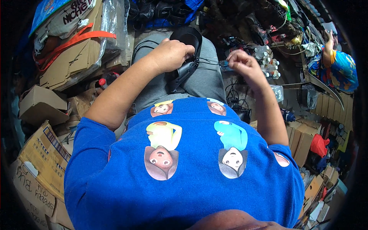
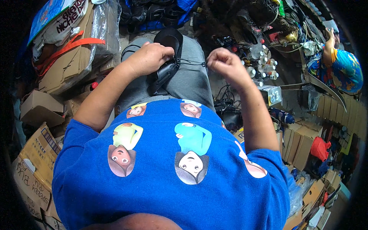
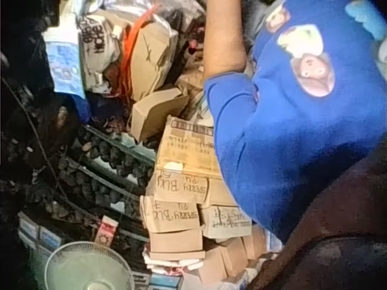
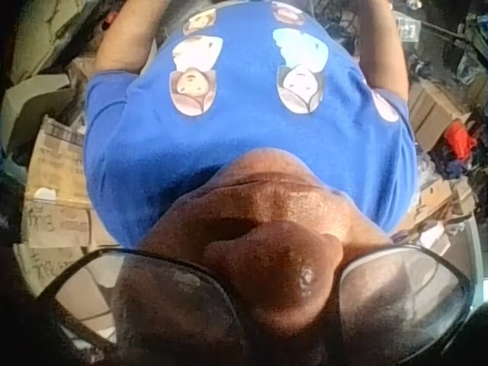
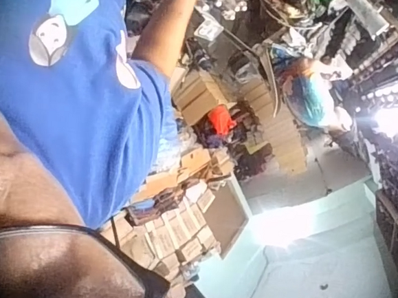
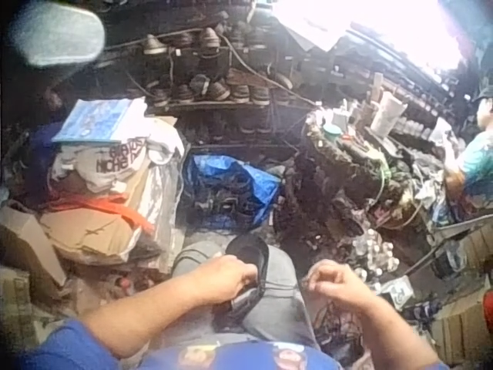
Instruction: Lacing a black leather shoe while holding it in the lap.
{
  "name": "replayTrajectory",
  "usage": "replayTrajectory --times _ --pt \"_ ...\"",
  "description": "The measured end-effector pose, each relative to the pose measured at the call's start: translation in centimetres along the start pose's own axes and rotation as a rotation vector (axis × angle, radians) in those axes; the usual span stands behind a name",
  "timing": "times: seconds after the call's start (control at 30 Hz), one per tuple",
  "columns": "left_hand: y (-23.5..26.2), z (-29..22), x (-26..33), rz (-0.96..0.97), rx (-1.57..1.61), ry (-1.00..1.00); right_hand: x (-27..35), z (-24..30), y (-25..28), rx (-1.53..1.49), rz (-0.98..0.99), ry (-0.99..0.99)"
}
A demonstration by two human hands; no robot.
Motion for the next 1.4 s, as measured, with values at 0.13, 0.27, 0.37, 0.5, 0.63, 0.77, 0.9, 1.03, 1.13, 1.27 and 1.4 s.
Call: replayTrajectory --times 0.13,0.27,0.37,0.5,0.63,0.77,0.9,1.03,1.13,1.27,1.4 --pt "0.0 -0.4 -0.1 -0.003 -0.009 -0.031 -2.6 -2.9 3.7 -0.102 -0.104 -0.192" --pt "-0.1 0.0 0.1 -0.016 -0.008 -0.013 -2.5 -1.8 2.9 -0.064 -0.159 -0.124" --pt "-0.3 0.3 0.3 -0.046 0.03 -0.007 -0.6 -1.4 -0.5 0.091 -0.024 -0.088" --pt "-0.2 0.2 -0.1 -0.029 0.047 -0.002 2.1 0.2 -5.2 0.487 0.037 0.115" --pt "-0.5 0.5 -0.1 -0.016 0.029 0.0 2.2 -0.5 -4.0 0.195 0.111 -0.056" --pt "0.2 -0.2 -0.1 -0.008 0.027 -0.04 -2.5 -1.2 3.8 0.068 -0.155 -0.037" --pt "0.3 -0.5 -0.2 0.007 -0.004 -0.047 -4.6 -5.3 7.4 0.73 -0.138 -0.187" --pt "0.1 0.2 0.3 -0.023 0.02 -0.056 -3.9 2.2 2.6 0.748 -0.132 0.179" --pt "0.1 0.3 0.1 -0.049 0.031 -0.084 -3.2 4.3 -4.7 1.04 0.097 0.367" --pt "0.2 0.0 0.1 -0.088 -0.034 -0.144 -4.2 2.9 -8.2 1.157 0.245 0.312" --pt "0.4 0.2 1.7 -0.151 -0.1 -0.17 -4.3 1.8 -8.3 1.128 0.236 0.408"
Point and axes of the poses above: each hand's wrist, its own x-axis away from the middle knuckle, its own y-axis out of the back of the hand, z = x × y, the point moved 9 cm from there along -x, towards the middle knuckle, and after that the axes turned 5 degrees about -x, right-handed, at the moved point
